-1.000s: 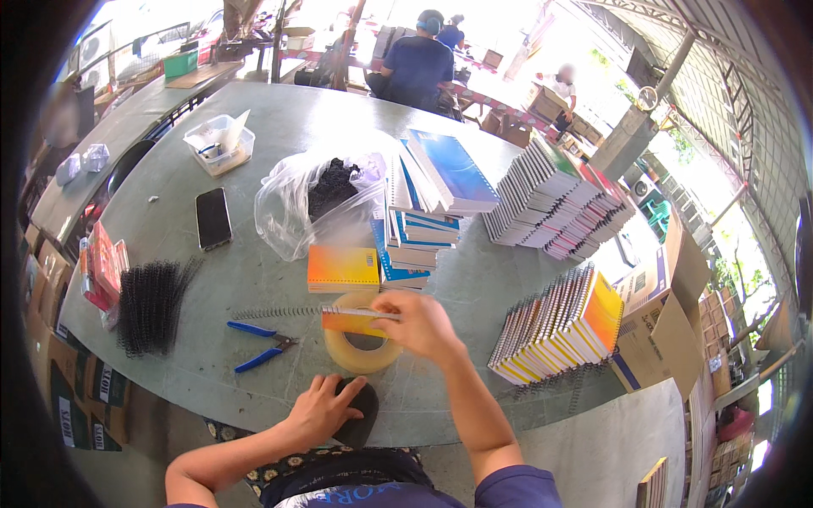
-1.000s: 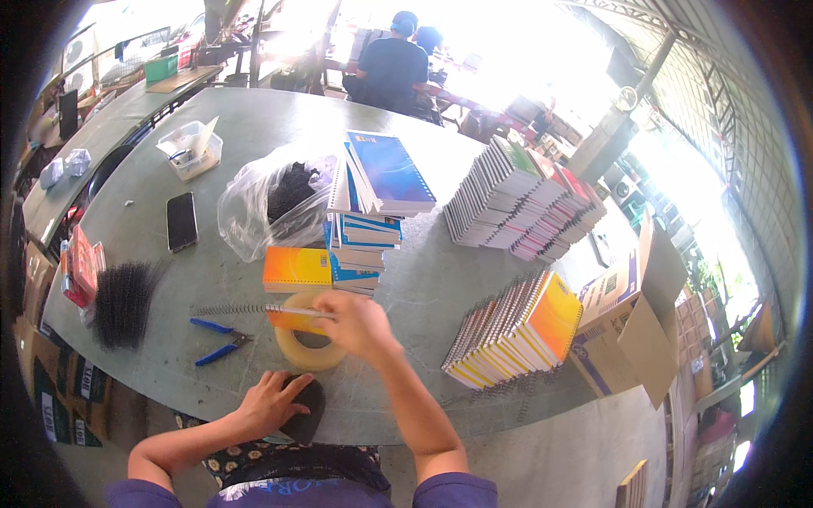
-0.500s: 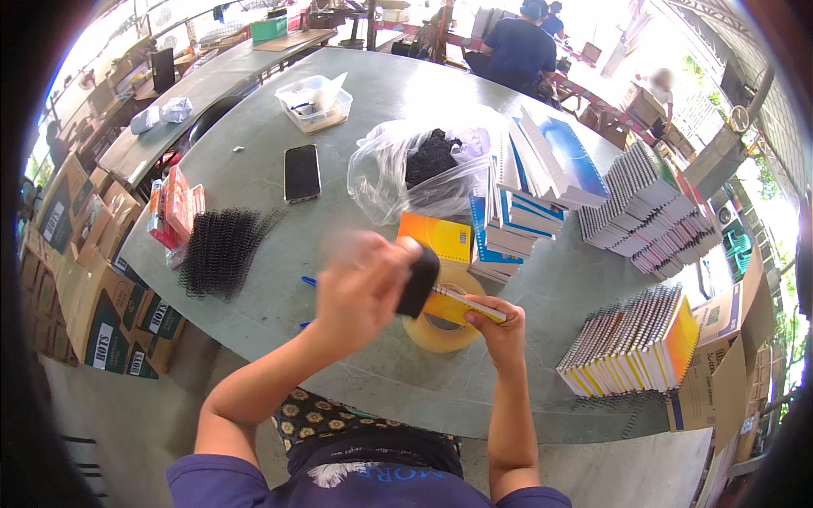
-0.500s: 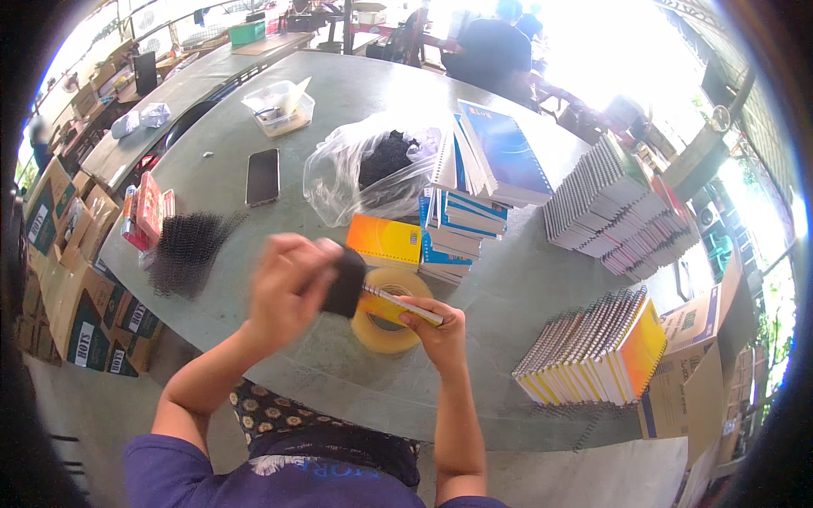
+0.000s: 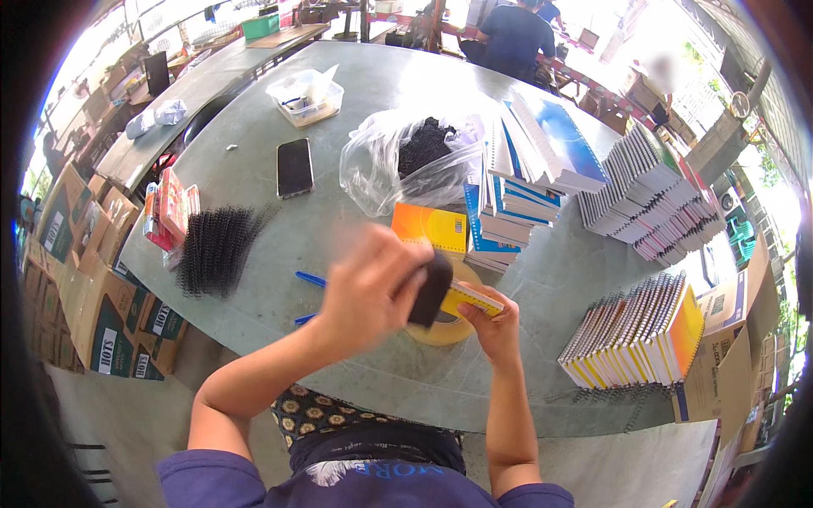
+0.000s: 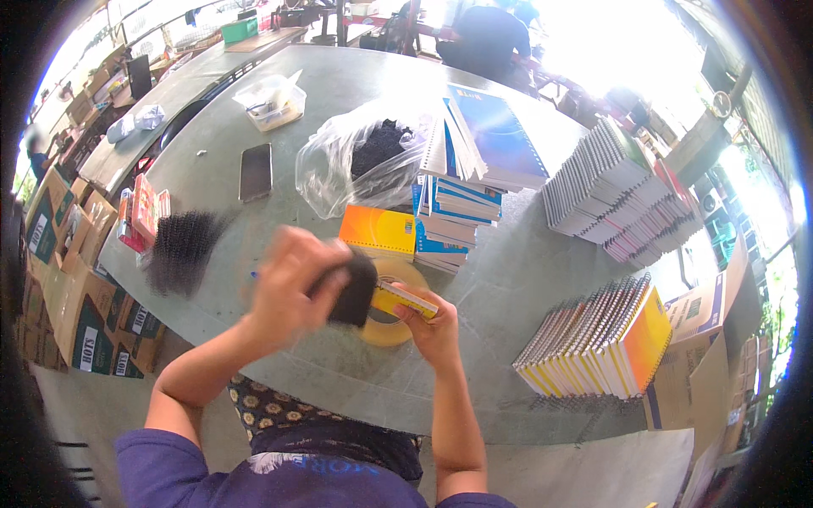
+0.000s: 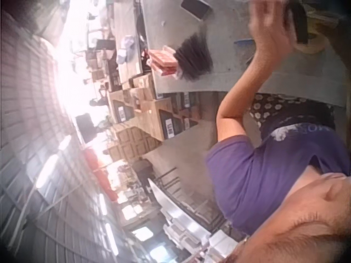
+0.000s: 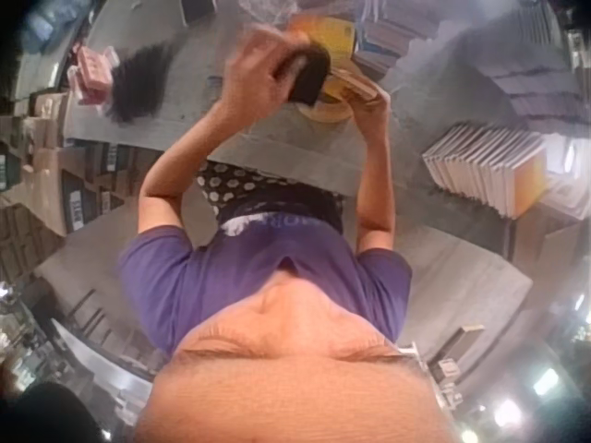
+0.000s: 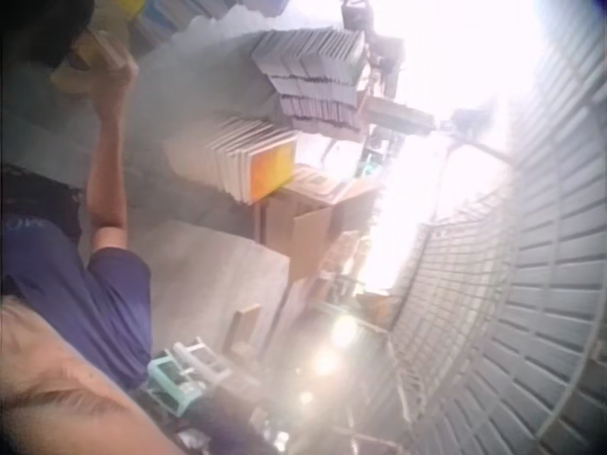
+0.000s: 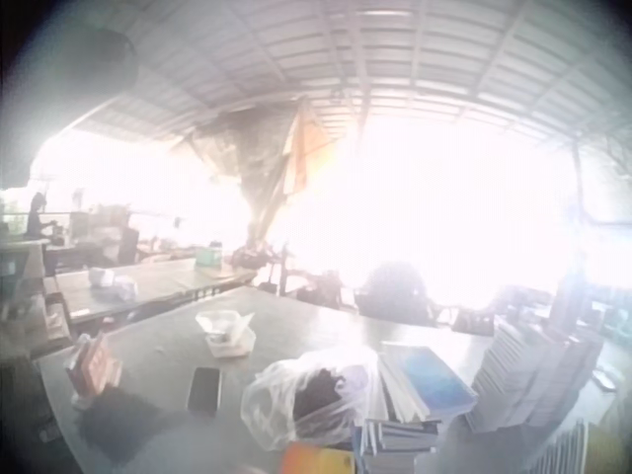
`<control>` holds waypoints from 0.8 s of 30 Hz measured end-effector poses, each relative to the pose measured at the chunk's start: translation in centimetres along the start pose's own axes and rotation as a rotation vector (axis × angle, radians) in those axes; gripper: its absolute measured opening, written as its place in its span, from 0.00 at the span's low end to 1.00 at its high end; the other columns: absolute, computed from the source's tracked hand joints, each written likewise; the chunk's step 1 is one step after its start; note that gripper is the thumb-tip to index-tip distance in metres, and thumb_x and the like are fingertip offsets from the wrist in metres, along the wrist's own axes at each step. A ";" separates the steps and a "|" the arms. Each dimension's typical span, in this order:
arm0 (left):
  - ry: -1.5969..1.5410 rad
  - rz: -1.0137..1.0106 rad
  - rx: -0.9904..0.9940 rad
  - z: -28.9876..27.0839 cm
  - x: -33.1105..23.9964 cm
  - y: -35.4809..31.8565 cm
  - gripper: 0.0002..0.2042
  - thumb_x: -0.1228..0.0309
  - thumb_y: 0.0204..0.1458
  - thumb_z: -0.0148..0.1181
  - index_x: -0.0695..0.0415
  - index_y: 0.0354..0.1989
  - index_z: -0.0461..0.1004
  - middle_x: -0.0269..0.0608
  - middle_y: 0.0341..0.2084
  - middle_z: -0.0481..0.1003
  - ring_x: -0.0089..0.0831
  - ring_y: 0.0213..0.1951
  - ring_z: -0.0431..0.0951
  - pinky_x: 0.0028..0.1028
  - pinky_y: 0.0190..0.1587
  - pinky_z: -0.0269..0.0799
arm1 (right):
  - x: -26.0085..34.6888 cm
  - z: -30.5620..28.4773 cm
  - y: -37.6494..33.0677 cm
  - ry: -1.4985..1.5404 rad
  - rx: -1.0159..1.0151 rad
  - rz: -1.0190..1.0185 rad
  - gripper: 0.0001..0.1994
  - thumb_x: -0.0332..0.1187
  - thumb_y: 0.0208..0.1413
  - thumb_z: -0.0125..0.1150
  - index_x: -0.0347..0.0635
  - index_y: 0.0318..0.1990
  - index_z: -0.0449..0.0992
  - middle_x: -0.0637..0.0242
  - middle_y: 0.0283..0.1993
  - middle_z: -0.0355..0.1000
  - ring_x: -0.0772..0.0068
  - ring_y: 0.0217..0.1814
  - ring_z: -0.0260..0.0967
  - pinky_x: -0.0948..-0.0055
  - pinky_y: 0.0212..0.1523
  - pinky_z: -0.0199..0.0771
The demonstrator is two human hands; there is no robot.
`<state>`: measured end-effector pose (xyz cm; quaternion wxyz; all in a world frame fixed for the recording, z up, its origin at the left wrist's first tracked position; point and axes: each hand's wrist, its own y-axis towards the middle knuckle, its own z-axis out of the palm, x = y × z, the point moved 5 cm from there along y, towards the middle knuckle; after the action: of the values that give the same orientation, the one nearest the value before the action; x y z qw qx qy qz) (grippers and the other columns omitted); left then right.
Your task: The person repeatedly picks up spiral-bound notebooks from a stack, wraps each one with clear packing tape, and places the taped notebook onto a growing pile. The person uses a roll of tape and a small black plastic cutter to apply and cut the tape on each notebook.
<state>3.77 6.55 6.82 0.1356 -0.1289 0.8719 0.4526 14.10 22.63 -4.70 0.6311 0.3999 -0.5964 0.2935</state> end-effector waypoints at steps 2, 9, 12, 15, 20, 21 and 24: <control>-0.117 -0.080 0.364 4.1 1.2 -4.7 0.14 0.77 0.40 0.61 0.54 0.39 0.73 0.46 0.30 0.70 0.42 0.35 0.73 0.37 0.35 0.73 | 0.7 0.1 0.1 0.011 -0.001 -0.049 0.12 0.25 0.50 0.63 0.36 0.43 0.77 0.66 0.40 0.76 0.80 0.40 0.70 0.79 0.44 0.69; -0.023 -0.079 0.222 2.9 0.5 -2.0 0.16 0.77 0.39 0.65 0.55 0.40 0.73 0.45 0.32 0.71 0.40 0.34 0.74 0.34 0.37 0.74 | 0.1 -0.4 -0.2 -0.096 0.036 -0.031 0.11 0.25 0.49 0.64 0.34 0.42 0.76 0.65 0.37 0.76 0.81 0.37 0.70 0.81 0.40 0.70; -0.075 -0.059 0.035 0.0 0.6 0.5 0.15 0.77 0.38 0.64 0.55 0.38 0.73 0.44 0.30 0.69 0.39 0.35 0.73 0.34 0.35 0.73 | 0.0 -0.8 -0.2 -0.102 0.022 -0.043 0.11 0.24 0.49 0.64 0.33 0.41 0.76 0.67 0.36 0.75 0.81 0.36 0.69 0.82 0.39 0.71; -0.107 -0.085 0.047 0.2 0.7 0.2 0.13 0.78 0.38 0.64 0.55 0.36 0.74 0.44 0.31 0.71 0.38 0.34 0.73 0.34 0.35 0.72 | -0.6 -0.5 -0.3 -0.040 0.022 -0.035 0.11 0.24 0.50 0.63 0.33 0.42 0.76 0.67 0.35 0.75 0.82 0.35 0.69 0.81 0.38 0.71; -0.101 -0.039 0.039 1.3 -0.1 0.2 0.14 0.78 0.37 0.66 0.56 0.36 0.76 0.42 0.30 0.71 0.36 0.33 0.74 0.32 0.36 0.73 | -1.0 -0.7 -0.4 0.007 0.053 0.008 0.12 0.26 0.51 0.63 0.34 0.43 0.76 0.67 0.35 0.76 0.82 0.36 0.70 0.80 0.38 0.71; -0.053 -0.044 -0.128 0.0 0.0 1.3 0.14 0.78 0.37 0.66 0.56 0.36 0.76 0.42 0.30 0.71 0.36 0.32 0.74 0.33 0.36 0.73 | -0.8 -0.6 -0.5 -0.009 0.066 0.019 0.11 0.24 0.50 0.62 0.34 0.43 0.76 0.67 0.35 0.76 0.82 0.36 0.70 0.81 0.38 0.71; -0.082 0.030 0.106 2.8 -0.6 -0.2 0.13 0.78 0.39 0.63 0.56 0.37 0.75 0.41 0.30 0.70 0.38 0.33 0.72 0.33 0.34 0.71 | -0.3 -0.3 -0.5 -0.048 0.094 0.055 0.11 0.22 0.51 0.61 0.33 0.43 0.76 0.68 0.36 0.75 0.82 0.37 0.70 0.81 0.38 0.71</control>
<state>4.73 8.84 5.33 0.1713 -0.0898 0.8902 0.4126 14.62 22.67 -5.06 0.5889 0.4192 -0.6077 0.3288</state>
